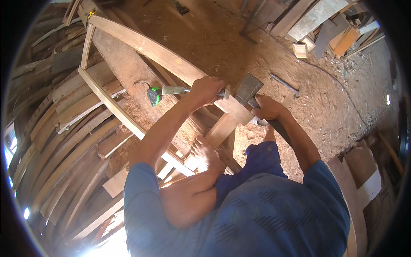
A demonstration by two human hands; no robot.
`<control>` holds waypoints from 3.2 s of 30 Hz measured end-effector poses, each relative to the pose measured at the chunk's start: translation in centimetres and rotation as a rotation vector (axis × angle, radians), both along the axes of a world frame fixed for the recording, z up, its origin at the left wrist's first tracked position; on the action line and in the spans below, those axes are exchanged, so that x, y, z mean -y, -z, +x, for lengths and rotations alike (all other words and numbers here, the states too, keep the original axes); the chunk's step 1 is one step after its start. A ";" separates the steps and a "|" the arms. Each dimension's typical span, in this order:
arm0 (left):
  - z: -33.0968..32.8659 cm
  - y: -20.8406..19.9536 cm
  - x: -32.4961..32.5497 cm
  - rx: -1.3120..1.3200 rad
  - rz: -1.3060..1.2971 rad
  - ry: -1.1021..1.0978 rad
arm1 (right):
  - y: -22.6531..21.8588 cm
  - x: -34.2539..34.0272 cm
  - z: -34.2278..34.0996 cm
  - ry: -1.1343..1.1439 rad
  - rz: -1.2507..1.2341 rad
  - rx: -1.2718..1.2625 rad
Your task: The person assembles a rectangular wooden frame by fitting pieces together, using a chisel and hammer to adjust the joints, and checking the alignment with an L-square.
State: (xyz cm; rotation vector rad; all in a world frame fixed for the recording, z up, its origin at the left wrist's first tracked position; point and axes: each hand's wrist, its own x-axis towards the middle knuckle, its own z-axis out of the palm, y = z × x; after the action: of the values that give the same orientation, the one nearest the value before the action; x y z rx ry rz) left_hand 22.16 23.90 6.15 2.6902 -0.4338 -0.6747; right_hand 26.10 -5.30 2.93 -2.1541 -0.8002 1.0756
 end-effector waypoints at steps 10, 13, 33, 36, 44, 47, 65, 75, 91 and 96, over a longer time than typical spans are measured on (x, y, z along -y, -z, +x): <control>0.1 0.4 -0.6 -0.004 0.022 0.015 | -0.6 4.2 -5.1 0.688 -0.013 -0.504; 0.2 0.2 -0.5 0.009 0.026 0.019 | -2.1 6.5 -8.5 0.860 -0.074 -0.718; 0.3 1.0 -1.3 0.011 0.043 0.055 | -5.2 2.7 -11.6 1.256 0.025 -1.170; 0.0 1.7 -1.5 0.051 0.033 0.058 | -4.6 1.6 -12.7 1.218 0.105 -1.301; -0.3 1.0 -1.6 0.062 0.027 0.055 | -2.2 4.7 -13.4 1.296 0.037 -1.210; -0.3 1.2 -1.7 0.058 0.018 0.038 | -4.9 2.1 -11.5 1.116 0.048 -1.248; -17.8 -7.5 -7.4 -0.175 0.248 -0.727 | 0.2 -4.1 -0.7 0.393 0.142 -0.220; -42.8 0.5 -9.0 -0.220 0.123 -1.595 | 4.2 -7.1 -3.0 0.375 0.413 -0.032; -41.9 4.5 -8.6 -0.264 0.026 -1.675 | 4.2 -4.7 -5.6 0.456 0.139 0.162; -41.5 5.4 -8.9 -0.289 0.003 -1.681 | 0.4 -5.3 -4.5 0.495 0.055 -0.143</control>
State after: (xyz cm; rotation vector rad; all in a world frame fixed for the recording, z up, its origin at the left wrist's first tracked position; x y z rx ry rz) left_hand -19.36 32.83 0.71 1.8673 1.6502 -0.4057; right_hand 21.55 -0.03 2.49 -2.0468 -0.2060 0.9174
